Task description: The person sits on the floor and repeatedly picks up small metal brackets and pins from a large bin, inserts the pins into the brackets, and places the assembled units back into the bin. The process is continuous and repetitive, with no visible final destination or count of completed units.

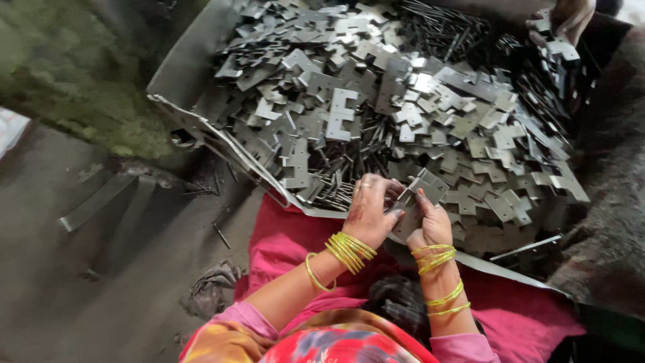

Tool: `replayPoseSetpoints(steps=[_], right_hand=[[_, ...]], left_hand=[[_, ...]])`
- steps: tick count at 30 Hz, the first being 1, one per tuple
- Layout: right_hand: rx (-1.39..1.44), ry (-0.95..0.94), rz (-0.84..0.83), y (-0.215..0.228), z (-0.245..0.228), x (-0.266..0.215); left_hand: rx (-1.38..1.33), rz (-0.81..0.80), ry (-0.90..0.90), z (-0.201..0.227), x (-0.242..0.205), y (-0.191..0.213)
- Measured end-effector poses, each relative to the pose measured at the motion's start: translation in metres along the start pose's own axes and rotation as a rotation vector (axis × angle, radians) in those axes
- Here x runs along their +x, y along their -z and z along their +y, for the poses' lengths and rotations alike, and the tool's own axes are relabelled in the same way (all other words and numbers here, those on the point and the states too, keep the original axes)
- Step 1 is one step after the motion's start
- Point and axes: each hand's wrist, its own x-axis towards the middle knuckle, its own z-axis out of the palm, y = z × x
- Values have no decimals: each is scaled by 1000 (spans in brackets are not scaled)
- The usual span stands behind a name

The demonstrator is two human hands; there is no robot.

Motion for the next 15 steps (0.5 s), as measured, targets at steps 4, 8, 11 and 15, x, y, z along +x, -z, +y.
replayPoseSetpoints(steps=[4, 8, 11, 15], right_hand=[[-134, 154, -88, -29, 26, 2], [-807, 354, -212, -42, 9, 0], [-1476, 228, -291, -33, -30, 2], [-1334, 228, -304, 7, -79, -10]], left_hand=[[-773, -335, 890, -14, -8, 23], [-28, -485, 383, -44, 8, 66], [60, -748, 128, -66, 35, 70], [-390, -707, 167, -91, 79, 33]])
